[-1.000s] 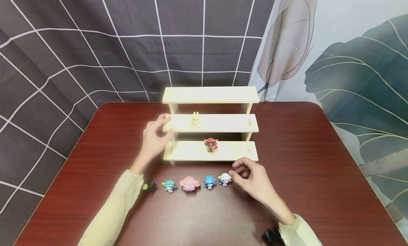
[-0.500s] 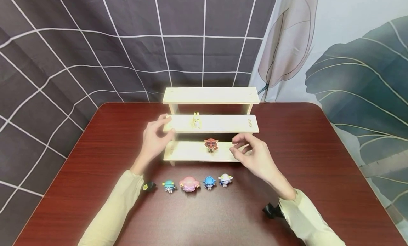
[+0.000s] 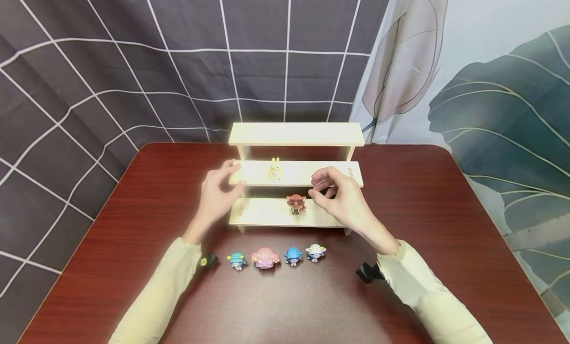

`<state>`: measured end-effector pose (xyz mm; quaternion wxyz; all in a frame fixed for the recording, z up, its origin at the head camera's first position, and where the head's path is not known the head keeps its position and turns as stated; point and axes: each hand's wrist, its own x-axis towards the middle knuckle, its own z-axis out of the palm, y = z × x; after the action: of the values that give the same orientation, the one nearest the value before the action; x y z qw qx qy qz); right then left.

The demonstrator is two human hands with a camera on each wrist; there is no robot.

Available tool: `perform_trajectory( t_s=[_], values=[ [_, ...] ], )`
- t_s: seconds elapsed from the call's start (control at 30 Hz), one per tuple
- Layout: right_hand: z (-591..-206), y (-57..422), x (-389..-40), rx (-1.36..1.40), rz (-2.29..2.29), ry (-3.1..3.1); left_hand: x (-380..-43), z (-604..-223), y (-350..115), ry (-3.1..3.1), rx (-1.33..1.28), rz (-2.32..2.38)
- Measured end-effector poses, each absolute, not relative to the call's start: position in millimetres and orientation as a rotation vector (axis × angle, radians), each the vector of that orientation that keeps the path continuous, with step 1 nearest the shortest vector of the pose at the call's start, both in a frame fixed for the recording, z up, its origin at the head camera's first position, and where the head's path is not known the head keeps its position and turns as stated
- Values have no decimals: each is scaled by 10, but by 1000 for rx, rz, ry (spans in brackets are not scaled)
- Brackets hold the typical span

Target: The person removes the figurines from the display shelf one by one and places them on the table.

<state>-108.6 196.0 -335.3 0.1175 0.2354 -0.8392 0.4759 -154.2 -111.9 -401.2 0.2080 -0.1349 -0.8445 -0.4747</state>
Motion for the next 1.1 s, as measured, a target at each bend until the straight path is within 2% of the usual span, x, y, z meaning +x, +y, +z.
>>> perform_trajectory(
  t_s=[1.1],
  values=[
    [-3283, 1675, -1603, 765, 1447, -2577, -1544, -4014, -1125, -2385, -346, -1339]
  ],
)
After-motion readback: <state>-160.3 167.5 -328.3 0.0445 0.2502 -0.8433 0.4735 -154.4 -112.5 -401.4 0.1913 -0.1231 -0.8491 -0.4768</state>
